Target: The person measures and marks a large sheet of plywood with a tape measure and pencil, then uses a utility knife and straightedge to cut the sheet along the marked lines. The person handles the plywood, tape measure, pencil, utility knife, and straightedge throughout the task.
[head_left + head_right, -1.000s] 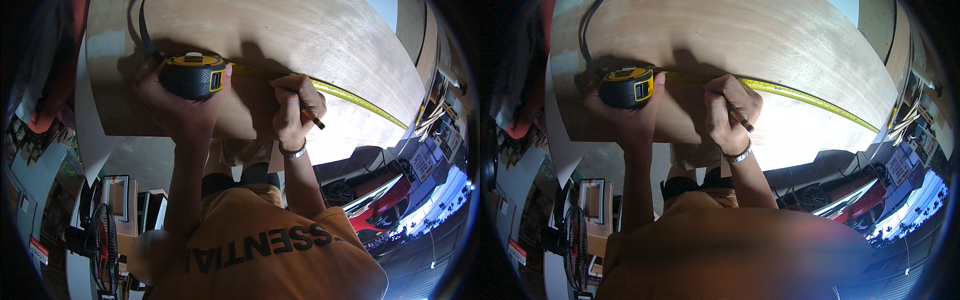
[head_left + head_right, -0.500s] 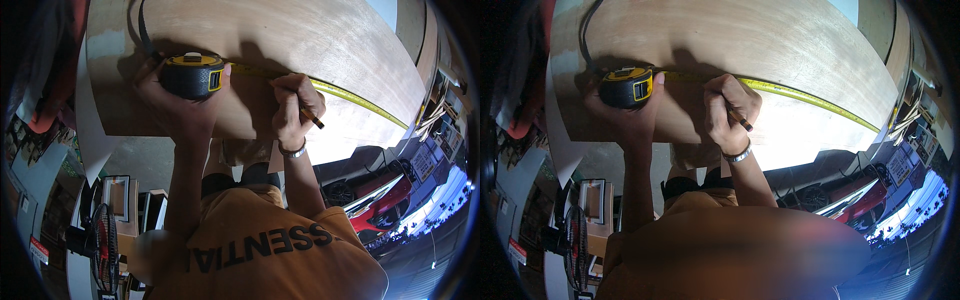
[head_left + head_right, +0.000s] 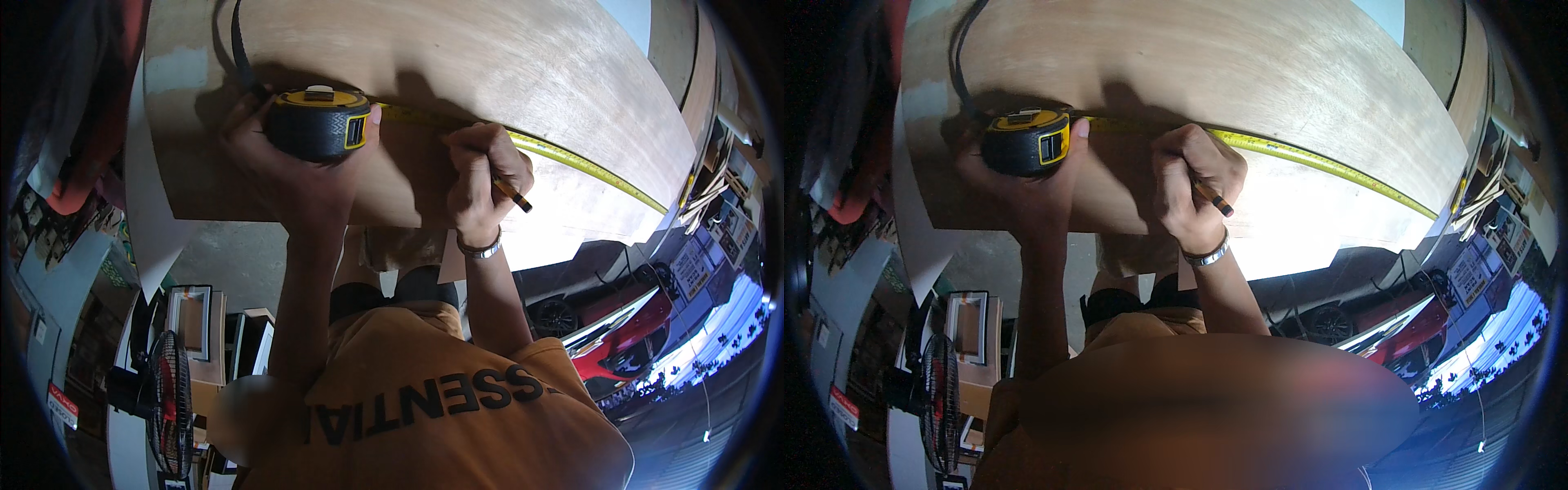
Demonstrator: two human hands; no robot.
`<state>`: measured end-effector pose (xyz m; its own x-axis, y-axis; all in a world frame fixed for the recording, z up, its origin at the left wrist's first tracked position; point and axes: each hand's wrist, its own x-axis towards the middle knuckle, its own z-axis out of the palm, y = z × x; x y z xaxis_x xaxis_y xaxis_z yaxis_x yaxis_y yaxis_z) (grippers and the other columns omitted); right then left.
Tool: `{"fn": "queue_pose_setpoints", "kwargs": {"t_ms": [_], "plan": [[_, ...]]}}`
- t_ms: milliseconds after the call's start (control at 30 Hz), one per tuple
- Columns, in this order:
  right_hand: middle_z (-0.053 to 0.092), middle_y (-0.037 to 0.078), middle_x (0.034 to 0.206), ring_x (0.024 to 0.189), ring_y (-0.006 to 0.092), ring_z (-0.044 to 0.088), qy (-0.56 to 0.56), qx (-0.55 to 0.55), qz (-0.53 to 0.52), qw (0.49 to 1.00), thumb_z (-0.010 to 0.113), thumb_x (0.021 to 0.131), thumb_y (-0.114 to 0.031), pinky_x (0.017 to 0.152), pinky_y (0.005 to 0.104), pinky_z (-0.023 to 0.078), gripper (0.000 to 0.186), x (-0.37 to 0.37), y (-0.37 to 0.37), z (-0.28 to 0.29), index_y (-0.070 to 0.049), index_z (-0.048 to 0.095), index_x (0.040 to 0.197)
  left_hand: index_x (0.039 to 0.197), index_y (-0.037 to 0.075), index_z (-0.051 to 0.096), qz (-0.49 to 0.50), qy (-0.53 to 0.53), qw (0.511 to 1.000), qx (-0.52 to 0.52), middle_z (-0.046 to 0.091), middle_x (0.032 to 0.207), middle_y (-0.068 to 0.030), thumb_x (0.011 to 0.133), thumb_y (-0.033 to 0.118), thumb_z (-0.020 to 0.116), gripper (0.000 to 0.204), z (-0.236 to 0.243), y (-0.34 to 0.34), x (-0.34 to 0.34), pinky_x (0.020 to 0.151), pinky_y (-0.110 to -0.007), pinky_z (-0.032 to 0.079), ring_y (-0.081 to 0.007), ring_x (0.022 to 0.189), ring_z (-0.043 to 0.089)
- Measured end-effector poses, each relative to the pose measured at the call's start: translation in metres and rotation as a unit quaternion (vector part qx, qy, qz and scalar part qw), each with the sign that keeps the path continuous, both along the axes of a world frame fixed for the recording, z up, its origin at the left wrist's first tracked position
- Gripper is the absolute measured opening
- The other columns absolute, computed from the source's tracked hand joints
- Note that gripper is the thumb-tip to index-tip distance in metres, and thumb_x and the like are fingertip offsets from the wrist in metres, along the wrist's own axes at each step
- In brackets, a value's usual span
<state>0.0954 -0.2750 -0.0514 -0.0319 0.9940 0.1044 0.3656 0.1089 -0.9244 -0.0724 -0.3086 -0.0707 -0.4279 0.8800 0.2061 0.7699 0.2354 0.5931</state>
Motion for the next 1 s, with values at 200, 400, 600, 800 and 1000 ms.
{"fn": "queue_pose_setpoints", "kwargs": {"t_ms": [200,400,600,800,1000], "plan": [[0.058,0.007,0.061,0.053,0.0144,0.055,-0.007,-0.012,0.0,1.0,0.052,0.078,0.003,0.052,0.0263,0.044,0.01,0.0,0.0,0.001,0.002,0.06,0.073,0.126,-0.007,0.044,0.043,-0.079,0.995,0.032,0.048,0.123,-0.0187,0.062,0.035,0.098,0.094,-0.006,0.0,0.002,0.099,-0.042,0.046,-0.0317,0.116,0.053],[0.058,0.008,0.062,0.053,0.0153,0.055,0.001,-0.034,-0.006,0.999,0.052,0.078,0.003,0.052,0.027,0.044,0.01,0.001,-0.002,0.003,0.002,0.061,0.073,0.135,-0.006,0.029,-0.004,0.001,1.0,-0.004,0.045,0.127,-0.0213,0.066,0.024,0.097,0.101,0.0,-0.001,-0.001,0.098,-0.039,0.056,-0.0308,0.117,0.056],[0.054,0.007,0.058,0.051,0.0153,0.05,0.069,0.015,0.08,0.994,0.057,0.073,-0.003,0.05,0.0282,0.038,0.01,0.015,-0.001,-0.004,0.004,0.065,0.073,0.138,-0.007,0.028,0.0,-0.023,1.0,0.012,0.045,0.129,-0.0224,0.068,0.025,0.095,0.102,-0.001,0.001,0.001,0.101,-0.04,0.054,-0.033,0.121,0.054],[0.046,0.008,0.056,0.046,0.0259,0.046,0.094,-0.005,0.198,0.976,0.057,0.065,-0.006,0.047,0.0358,0.036,0.01,0.027,0.0,-0.012,-0.003,0.048,0.06,0.138,-0.006,0.03,0.017,-0.014,1.0,0.009,0.05,0.125,-0.0224,0.069,0.031,0.095,0.103,-0.009,-0.006,0.0,0.1,-0.042,0.053,-0.0331,0.117,0.057],[0.037,0.011,0.059,0.051,0.0328,0.043,0.253,-0.007,0.17,0.953,0.056,0.064,0.003,0.049,0.0411,0.033,0.015,0.027,0.003,-0.022,-0.001,0.042,0.062,0.133,-0.007,0.042,0.075,-0.026,0.997,-0.002,0.055,0.123,-0.0198,0.068,0.041,0.094,0.096,-0.016,-0.005,-0.004,0.097,-0.044,0.052,-0.0314,0.113,0.06]]}}
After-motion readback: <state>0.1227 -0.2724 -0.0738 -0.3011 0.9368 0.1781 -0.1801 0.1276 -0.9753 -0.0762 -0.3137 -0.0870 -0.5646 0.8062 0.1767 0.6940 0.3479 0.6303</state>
